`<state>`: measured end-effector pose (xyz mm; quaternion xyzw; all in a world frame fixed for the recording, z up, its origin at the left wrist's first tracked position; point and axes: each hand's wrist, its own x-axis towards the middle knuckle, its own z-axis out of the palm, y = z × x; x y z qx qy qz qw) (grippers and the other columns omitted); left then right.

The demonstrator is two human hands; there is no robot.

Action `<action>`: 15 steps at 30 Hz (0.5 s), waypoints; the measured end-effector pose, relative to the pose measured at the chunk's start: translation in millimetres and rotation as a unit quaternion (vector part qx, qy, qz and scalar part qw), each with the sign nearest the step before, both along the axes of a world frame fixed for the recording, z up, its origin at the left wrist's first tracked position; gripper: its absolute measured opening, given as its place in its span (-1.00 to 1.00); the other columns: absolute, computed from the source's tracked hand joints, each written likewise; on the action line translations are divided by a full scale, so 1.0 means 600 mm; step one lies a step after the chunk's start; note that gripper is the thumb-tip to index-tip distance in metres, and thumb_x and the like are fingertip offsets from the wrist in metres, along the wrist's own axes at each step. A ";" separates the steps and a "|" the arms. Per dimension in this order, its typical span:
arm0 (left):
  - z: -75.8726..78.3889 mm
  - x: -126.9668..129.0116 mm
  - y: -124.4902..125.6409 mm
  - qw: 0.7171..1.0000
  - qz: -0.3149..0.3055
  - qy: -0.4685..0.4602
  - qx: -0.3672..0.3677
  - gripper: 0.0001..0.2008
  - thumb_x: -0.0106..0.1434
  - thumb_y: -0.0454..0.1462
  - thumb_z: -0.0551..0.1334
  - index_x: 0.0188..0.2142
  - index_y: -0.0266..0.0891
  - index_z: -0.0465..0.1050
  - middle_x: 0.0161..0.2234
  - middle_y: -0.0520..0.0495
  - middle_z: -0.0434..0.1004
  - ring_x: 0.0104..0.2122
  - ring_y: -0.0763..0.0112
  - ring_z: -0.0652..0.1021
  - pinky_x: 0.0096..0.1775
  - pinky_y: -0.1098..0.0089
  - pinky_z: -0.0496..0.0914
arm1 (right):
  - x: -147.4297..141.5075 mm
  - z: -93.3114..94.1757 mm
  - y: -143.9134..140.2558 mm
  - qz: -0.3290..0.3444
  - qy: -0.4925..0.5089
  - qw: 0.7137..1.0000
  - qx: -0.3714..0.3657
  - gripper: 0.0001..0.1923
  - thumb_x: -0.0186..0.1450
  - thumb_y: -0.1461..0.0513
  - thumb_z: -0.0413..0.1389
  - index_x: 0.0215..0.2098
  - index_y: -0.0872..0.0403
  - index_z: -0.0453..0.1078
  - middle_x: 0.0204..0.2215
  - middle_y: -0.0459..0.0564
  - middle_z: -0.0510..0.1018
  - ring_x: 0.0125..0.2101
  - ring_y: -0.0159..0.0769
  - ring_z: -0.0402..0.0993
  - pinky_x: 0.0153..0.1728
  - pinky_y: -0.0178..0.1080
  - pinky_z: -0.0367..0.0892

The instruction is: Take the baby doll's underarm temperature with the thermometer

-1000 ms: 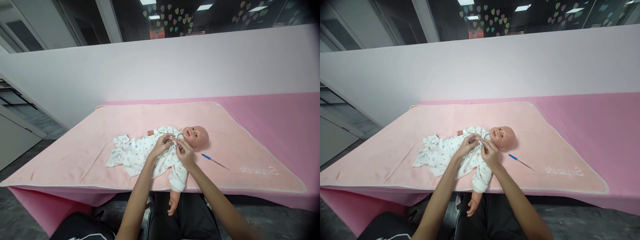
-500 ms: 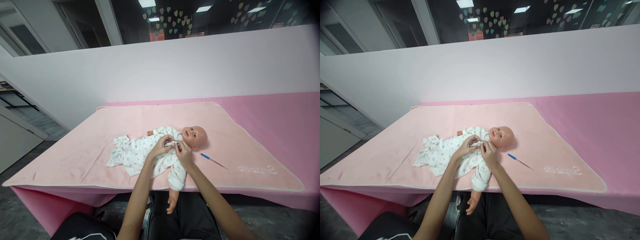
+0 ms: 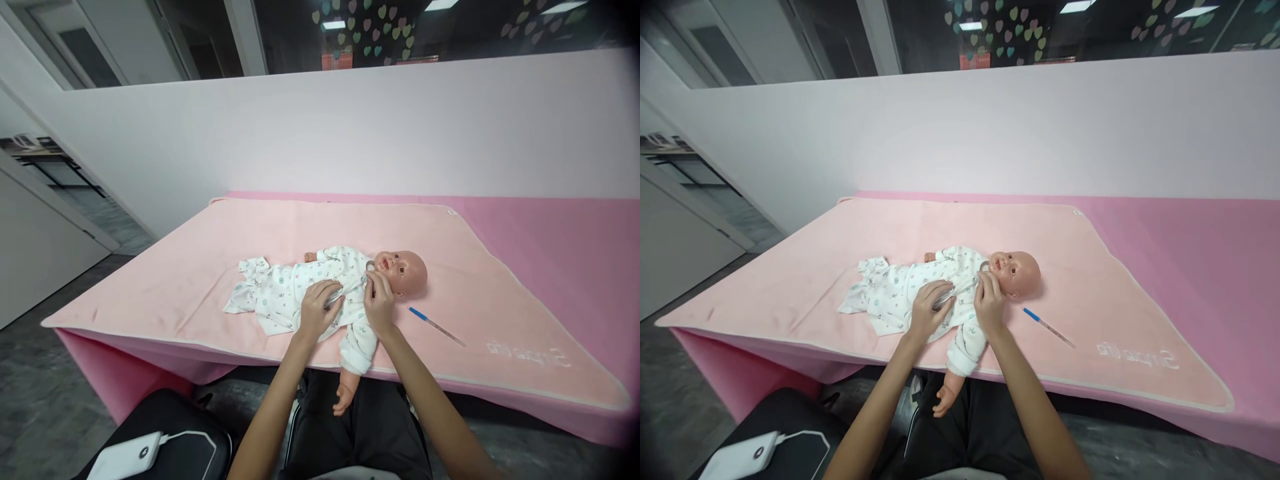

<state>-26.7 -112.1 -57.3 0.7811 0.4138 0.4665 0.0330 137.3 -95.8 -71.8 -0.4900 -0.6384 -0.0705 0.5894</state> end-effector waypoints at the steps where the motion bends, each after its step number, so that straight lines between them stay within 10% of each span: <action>1: 0.000 0.001 -0.001 1.000 0.003 0.001 0.002 -0.79 0.25 -0.27 0.16 -0.11 -0.16 0.40 -0.12 -0.07 0.50 -0.04 0.30 0.44 0.01 0.21 0.31 | -0.003 0.001 -0.003 0.010 -0.020 1.000 0.007 -0.70 0.34 0.31 -0.14 -0.09 0.10 0.38 -0.15 0.10 0.52 -0.09 -0.26 0.45 -0.09 -0.22 0.38; 15: 0.010 0.011 -0.006 0.998 0.023 0.026 -0.061 -0.78 0.26 -0.29 0.08 -0.11 -0.18 0.39 -0.09 -0.10 0.46 -0.03 0.25 0.41 0.01 0.20 0.24 | -0.032 0.011 -0.021 0.081 -0.076 0.991 -0.079 -0.80 0.34 0.26 -0.10 -0.22 0.08 0.36 -0.27 0.04 0.51 -0.25 -0.33 0.46 -0.26 -0.32 0.36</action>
